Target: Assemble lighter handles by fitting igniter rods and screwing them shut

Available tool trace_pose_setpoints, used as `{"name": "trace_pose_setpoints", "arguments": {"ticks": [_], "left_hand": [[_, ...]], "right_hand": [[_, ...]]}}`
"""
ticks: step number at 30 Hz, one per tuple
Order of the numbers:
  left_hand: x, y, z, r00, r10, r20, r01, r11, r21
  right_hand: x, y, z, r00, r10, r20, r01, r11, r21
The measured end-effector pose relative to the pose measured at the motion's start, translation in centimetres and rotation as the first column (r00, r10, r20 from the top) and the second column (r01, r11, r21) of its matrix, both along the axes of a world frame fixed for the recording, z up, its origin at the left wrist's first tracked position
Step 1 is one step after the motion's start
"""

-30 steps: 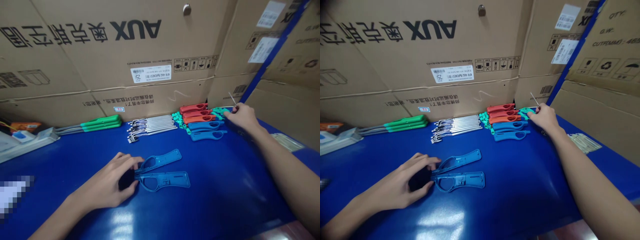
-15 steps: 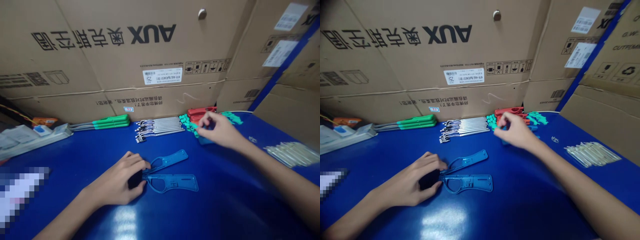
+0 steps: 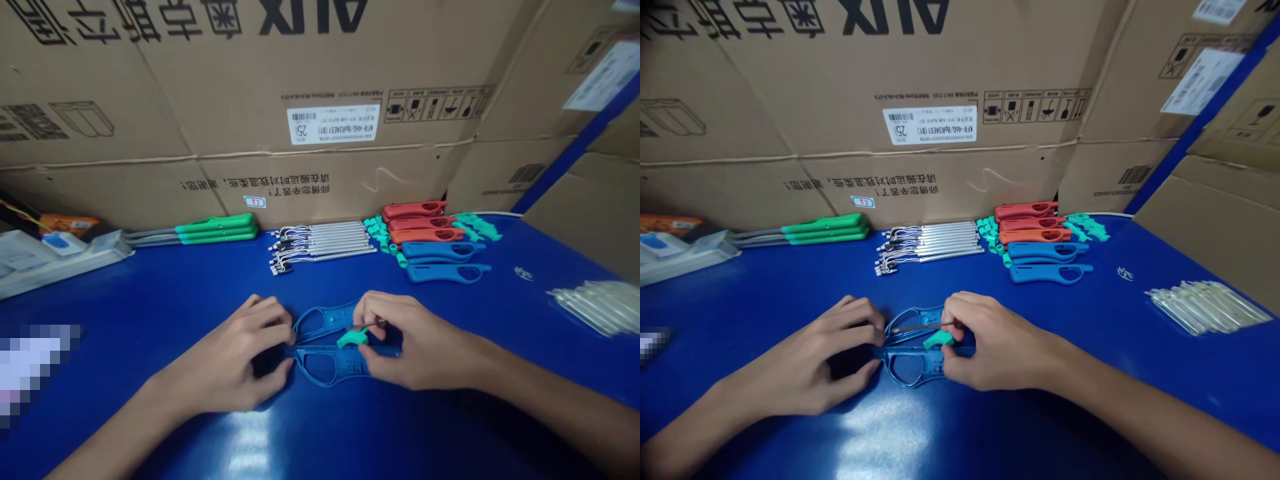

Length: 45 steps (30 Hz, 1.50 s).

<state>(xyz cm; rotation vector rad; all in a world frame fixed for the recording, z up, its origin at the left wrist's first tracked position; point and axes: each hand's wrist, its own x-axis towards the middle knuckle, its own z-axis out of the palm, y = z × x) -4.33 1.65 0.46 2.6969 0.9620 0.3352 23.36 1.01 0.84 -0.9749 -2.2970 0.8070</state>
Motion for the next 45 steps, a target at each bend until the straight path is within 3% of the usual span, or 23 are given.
{"name": "trace_pose_setpoints", "arguments": {"ticks": [8,16,32,45], "left_hand": [[0.4,0.0,0.2,1.0,-0.006,-0.001,0.006,1.0,-0.018],[0.5,0.0,0.3,0.999,-0.026,0.021,0.026,0.999,-0.024],[0.6,-0.2,0.5,1.0,0.006,-0.005,-0.007,1.0,-0.024],[0.3,-0.2,0.6,0.999,0.022,-0.039,-0.023,0.999,-0.024]], "right_hand": [[-0.2,-1.1,0.4,0.991,0.086,0.104,-0.086,0.996,0.003],[0.1,-0.5,0.0,0.99,0.072,0.122,-0.08,0.995,0.065],[-1.0,-0.9,-1.6,0.995,0.091,0.05,-0.095,0.991,0.093],[-0.3,-0.5,-0.8,0.986,0.134,0.096,-0.146,0.981,0.129]]}}
